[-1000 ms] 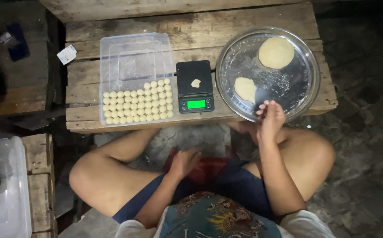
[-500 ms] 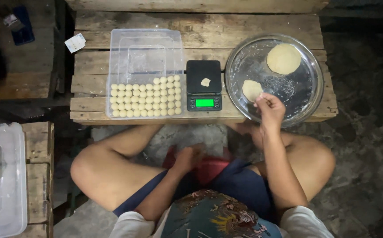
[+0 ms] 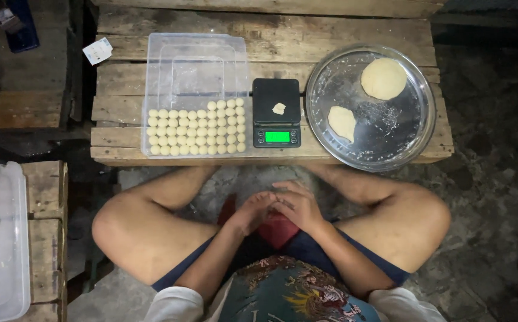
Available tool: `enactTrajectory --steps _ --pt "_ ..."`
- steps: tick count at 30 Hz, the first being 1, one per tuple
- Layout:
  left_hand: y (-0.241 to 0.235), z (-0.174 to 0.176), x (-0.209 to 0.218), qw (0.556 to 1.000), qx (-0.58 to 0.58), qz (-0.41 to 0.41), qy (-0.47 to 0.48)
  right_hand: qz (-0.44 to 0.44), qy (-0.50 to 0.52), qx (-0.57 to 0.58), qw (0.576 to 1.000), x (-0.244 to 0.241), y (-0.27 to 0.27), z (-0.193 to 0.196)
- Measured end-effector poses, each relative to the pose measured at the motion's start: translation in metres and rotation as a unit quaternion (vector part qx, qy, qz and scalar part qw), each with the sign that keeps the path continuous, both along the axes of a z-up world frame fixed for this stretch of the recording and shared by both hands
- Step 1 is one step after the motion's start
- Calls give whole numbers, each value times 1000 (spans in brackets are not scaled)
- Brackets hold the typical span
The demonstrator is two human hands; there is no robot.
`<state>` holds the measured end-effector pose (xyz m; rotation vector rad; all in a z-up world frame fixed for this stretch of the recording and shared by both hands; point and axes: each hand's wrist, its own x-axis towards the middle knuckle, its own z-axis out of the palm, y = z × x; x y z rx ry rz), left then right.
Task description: The person sits at a wooden table and repeatedly takes small pieces of dough from a larger mass on a metal tray. They weigh each piece on a digital scale, adjust the weight by adding or removing small amounts, and then roll the dough into a ball. The finished dough balls are placed into a clear plastic container.
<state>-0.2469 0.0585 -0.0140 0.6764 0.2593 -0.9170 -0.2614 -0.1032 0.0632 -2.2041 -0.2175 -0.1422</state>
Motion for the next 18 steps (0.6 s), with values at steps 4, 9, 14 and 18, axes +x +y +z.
enactTrajectory --steps 4,9,14,18 --pt "3 -22 8 998 60 3 -14 15 -18 -3 1000 1 -6 -11" --pt "24 -37 26 987 149 14 -63 -48 -17 49 997 2 -19 -31" --pt "42 -21 58 903 337 94 -251 -165 -45 119 978 15 -49 -54" --pt "34 4 102 853 375 150 -330 -203 -38 193 959 19 -57 -45"
